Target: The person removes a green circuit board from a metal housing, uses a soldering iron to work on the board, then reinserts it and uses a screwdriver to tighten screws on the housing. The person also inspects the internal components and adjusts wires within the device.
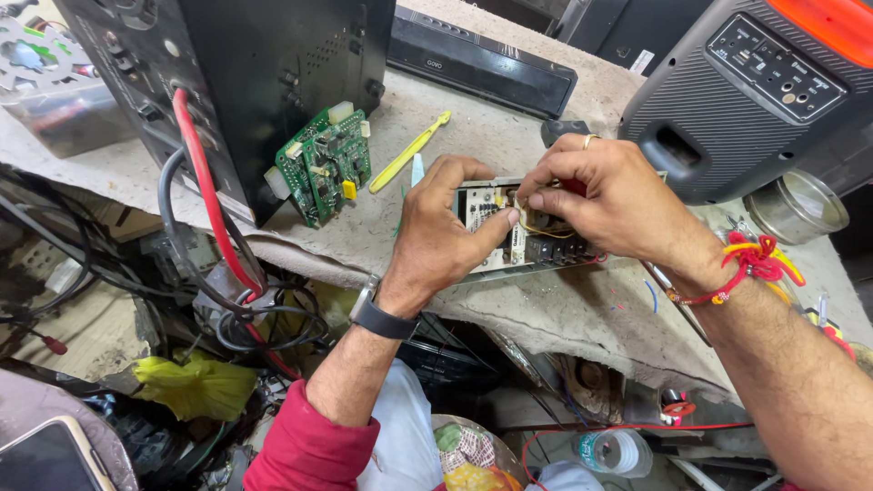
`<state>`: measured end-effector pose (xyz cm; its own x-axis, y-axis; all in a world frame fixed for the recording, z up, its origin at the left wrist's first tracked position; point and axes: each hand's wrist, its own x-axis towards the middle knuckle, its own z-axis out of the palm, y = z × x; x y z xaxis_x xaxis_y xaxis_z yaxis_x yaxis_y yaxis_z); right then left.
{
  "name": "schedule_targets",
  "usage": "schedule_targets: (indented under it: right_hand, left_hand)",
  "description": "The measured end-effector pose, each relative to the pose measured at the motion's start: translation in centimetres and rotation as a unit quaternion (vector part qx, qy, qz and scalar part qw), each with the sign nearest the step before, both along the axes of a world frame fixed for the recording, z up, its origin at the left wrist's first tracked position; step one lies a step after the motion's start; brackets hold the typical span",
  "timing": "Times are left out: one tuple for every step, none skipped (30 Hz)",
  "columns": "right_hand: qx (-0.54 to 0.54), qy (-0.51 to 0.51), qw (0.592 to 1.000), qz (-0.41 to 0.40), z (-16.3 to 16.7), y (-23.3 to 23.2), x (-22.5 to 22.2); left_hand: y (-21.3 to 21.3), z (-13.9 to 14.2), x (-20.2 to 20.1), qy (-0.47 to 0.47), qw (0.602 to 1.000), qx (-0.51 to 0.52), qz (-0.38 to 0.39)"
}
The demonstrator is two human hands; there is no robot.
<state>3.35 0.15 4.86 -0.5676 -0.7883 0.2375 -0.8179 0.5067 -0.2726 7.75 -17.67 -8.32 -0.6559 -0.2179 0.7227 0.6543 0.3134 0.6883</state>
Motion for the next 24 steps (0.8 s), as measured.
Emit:
schedule_targets:
  right_hand:
    - [0.005, -0.011, 1.000, -0.013, -0.1, -0.1, -0.1]
    - [0.009, -0.020, 0.999, -0.025, -0.1, -0.3, -0.2]
    - [0.012, -0.021, 0.999, -0.024, -0.1, -0.5, -0.3]
    - [0.014, -0.022, 0.999, -0.022, -0.1, -0.6, -0.3]
    - [0.016, -0.023, 0.999, -0.021, 0.0, -0.7, -0.3]
    - [0.017, -0.019, 1.000, -0.017, 0.0, -0.8, -0.3]
    - [0.019, -0.015, 1.000, -0.013, 0.1, -0.9, -0.3]
    - [0.020, -0.011, 1.000, -0.011, 0.2, -1.0, -0.2]
    - [0.027, 0.008, 1.000, -0.014, 0.2, -1.0, -0.2]
    - [0.034, 0.026, 0.999, -0.018, 0.2, -1.0, 0.0]
    - [0.041, 0.046, 0.998, -0.022, 0.1, -0.9, 0.1]
    - [0.041, 0.047, 0.997, -0.046, 0.0, -0.9, 0.2]
    - [0.041, 0.047, 0.996, -0.070, -0.2, -0.9, 0.3]
    - [0.041, 0.046, 0.994, -0.093, -0.5, -0.8, 0.5]
    - [0.036, 0.081, 0.992, -0.087, -0.8, -0.8, 0.8]
    - [0.032, 0.115, 0.990, -0.081, -1.2, -0.7, 1.0]
    - [0.028, 0.149, 0.986, -0.073, -1.6, -0.7, 1.2]
    - [0.032, 0.189, 0.979, -0.064, -2.1, -0.8, 1.4]
    - [0.036, 0.229, 0.971, -0.054, -2.6, -1.0, 1.5]
    - [0.039, 0.267, 0.962, -0.042, -3.0, -1.3, 1.6]
    - [0.051, 0.281, 0.957, -0.039, -3.3, -1.5, 1.5]
    - [0.064, 0.296, 0.953, -0.035, -3.6, -1.8, 1.4]
    - [0.077, 0.310, 0.947, -0.031, -3.8, -2.1, 1.3]
    - [0.085, 0.313, 0.945, -0.034, -3.8, -2.3, 1.2]
  left_hand:
    - [0.0, -0.1, 0.0, -0.001, 1.000, 0.002, -0.001]
    - [-0.1, -0.1, 0.0, -0.002, 1.000, 0.003, -0.002]
    - [-0.2, -0.1, 0.0, -0.002, 1.000, 0.004, -0.001]
    - [-0.3, -0.1, 0.0, 0.004, 1.000, 0.002, 0.001]
    - [-0.3, -0.1, 0.0, 0.009, 1.000, 0.000, 0.003]
    - [-0.3, -0.1, 0.0, 0.014, 1.000, -0.002, 0.005]
    - [-0.3, -0.1, 0.0, 0.013, 1.000, -0.001, 0.004]
    - [-0.3, -0.1, 0.1, 0.011, 1.000, 0.000, 0.002]
    - [-0.2, -0.2, 0.1, 0.009, 1.000, 0.002, -0.002]
    - [0.0, -0.3, 0.2, 0.008, 1.000, 0.006, -0.003]
    - [0.1, -0.3, 0.1, 0.009, 1.000, 0.010, -0.002]
    - [0.1, -0.4, 0.1, 0.010, 1.000, 0.014, 0.000]
    - [0.2, -0.5, 0.0, 0.018, 1.000, 0.010, 0.006]
    - [0.2, -0.5, 0.0, 0.024, 1.000, 0.005, 0.012]
    - [0.2, -0.6, 0.0, 0.030, 0.999, 0.001, 0.019]
    - [0.2, -0.6, -0.1, 0.008, 1.000, 0.005, 0.017]
    - [0.2, -0.6, -0.2, -0.014, 1.000, 0.010, 0.016]
    - [0.1, -0.6, -0.3, -0.035, 0.999, 0.014, 0.017]
    - [0.1, -0.6, -0.4, -0.060, 0.998, 0.026, 0.016]
    - [0.1, -0.6, -0.4, -0.086, 0.995, 0.038, 0.017]
    - [0.0, -0.5, -0.5, -0.111, 0.992, 0.051, 0.018]
    - [-0.1, -0.5, -0.5, -0.135, 0.989, 0.056, 0.013]
    - [-0.2, -0.5, -0.5, -0.159, 0.985, 0.061, 0.007]
    - [-0.4, -0.5, -0.6, -0.181, 0.981, 0.067, 0.003]
